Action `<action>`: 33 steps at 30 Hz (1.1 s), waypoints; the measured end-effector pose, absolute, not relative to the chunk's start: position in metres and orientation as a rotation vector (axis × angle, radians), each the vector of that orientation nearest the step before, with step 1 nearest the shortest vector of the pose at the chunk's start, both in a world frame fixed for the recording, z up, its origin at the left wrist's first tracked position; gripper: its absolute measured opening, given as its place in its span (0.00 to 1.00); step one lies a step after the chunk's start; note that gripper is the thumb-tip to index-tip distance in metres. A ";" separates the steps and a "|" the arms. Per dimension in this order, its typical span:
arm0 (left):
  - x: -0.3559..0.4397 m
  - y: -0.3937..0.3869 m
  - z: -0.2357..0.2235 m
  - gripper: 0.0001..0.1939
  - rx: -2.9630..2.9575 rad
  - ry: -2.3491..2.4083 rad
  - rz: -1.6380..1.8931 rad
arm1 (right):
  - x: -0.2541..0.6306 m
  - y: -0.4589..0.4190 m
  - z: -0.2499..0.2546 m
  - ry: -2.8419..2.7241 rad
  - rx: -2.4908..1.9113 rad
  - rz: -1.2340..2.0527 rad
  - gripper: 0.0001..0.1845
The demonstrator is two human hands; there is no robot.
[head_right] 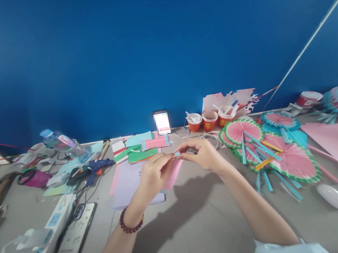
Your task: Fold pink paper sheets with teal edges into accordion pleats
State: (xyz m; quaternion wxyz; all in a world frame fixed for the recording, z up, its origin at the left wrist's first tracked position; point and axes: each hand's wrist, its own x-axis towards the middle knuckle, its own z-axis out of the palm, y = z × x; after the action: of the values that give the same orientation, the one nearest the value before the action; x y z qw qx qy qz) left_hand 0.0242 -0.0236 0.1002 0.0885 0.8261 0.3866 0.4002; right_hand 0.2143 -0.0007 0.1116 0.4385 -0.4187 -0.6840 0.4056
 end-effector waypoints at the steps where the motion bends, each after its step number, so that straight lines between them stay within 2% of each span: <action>1: 0.024 -0.024 0.100 0.12 2.438 1.152 1.181 | 0.214 -0.001 0.111 -1.698 -1.041 1.011 0.12; 8: 0.024 -0.023 0.101 0.13 2.402 1.185 1.135 | 0.214 0.000 0.110 -1.705 -1.054 0.989 0.11; 17: 0.023 -0.022 0.101 0.12 2.434 1.228 1.098 | 0.207 -0.004 0.111 -1.836 -1.015 0.748 0.03; 22: 0.021 -0.024 0.107 0.10 2.350 1.207 1.057 | 0.204 -0.004 0.110 -1.819 -1.028 0.801 0.04; 33: 0.011 -0.021 0.120 0.14 2.139 1.155 0.982 | 0.208 -0.003 0.110 -1.746 -1.072 0.911 0.07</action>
State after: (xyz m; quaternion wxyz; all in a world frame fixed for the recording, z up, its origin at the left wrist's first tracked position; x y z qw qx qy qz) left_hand 0.0108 -0.0212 0.1202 0.2569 0.7885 0.4257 0.3620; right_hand 0.2085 -0.0033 0.1097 0.4344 -0.4307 -0.7014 0.3660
